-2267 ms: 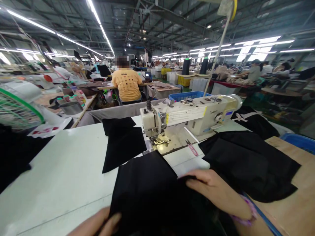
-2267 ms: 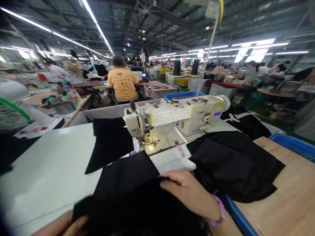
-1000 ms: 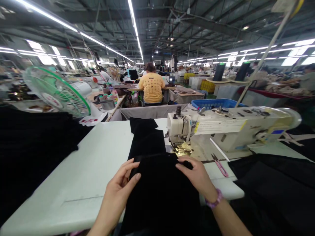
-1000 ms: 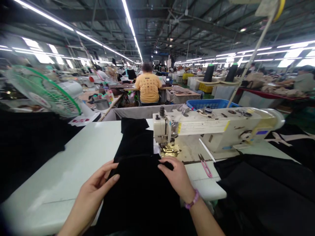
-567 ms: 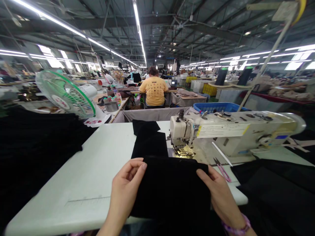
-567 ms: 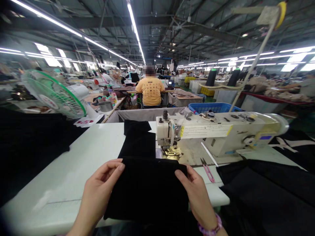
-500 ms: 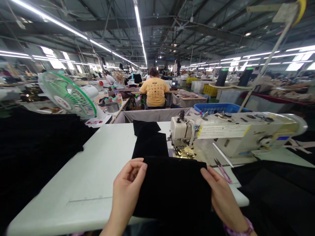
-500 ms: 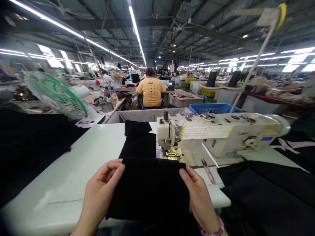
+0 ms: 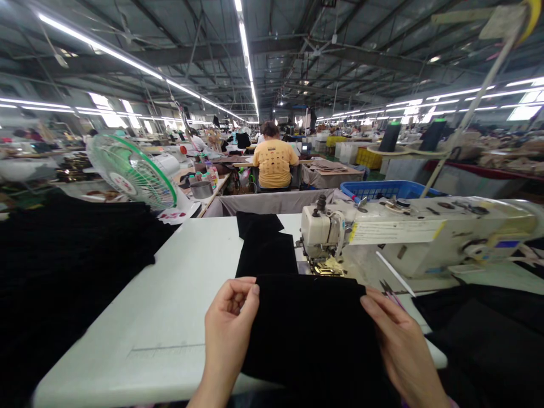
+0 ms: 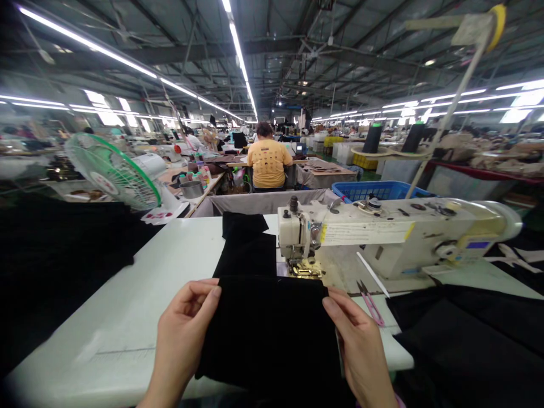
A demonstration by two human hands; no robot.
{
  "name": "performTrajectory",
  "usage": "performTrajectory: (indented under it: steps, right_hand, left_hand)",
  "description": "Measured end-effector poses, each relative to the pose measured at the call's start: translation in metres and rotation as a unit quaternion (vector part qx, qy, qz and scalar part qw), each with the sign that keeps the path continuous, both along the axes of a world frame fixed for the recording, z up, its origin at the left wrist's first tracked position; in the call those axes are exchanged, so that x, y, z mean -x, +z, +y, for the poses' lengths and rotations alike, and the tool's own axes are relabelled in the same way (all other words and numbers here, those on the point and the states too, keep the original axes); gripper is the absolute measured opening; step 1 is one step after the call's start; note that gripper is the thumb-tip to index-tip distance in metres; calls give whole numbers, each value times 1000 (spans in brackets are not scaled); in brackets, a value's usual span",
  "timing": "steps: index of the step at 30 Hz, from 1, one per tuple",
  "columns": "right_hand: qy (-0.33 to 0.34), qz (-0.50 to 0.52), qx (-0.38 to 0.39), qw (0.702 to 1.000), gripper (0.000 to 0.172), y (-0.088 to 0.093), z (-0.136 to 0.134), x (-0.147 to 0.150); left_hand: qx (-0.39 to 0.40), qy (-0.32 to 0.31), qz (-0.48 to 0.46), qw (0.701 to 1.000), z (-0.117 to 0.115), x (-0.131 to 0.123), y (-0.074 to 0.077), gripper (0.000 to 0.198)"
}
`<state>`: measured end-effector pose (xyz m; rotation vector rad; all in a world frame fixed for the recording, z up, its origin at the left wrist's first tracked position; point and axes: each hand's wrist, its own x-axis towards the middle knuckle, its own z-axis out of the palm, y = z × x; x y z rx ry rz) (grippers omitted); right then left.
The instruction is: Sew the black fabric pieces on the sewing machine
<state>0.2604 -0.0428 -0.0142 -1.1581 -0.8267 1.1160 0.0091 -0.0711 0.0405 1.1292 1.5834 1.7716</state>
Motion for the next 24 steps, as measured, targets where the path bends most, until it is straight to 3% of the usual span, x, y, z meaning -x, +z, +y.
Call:
performTrajectory:
  steps: [10, 15, 18, 21, 24]
  right_hand:
    - [-12, 11, 17, 1000, 46, 0, 1, 0]
    - [-11, -40, -36, 998, 31, 6, -1, 0]
    - [-15, -79, -82, 993, 21, 18, -4, 2]
    - [-4, -40, -79, 996, 19, 26, -4, 7]
    - [7, 45, -49, 998, 24, 27, -1, 11]
  left_hand:
    - [-10, 8, -9, 1000, 4, 1, -3, 27]
    - [-24, 27, -65, 997, 9, 3, -4, 34]
    - [12, 23, -65, 998, 10, 6, 0, 43]
    - [72, 43, -55, 995, 13, 13, -2, 43]
    - [72, 39, -57, 995, 17, 22, -11, 42]
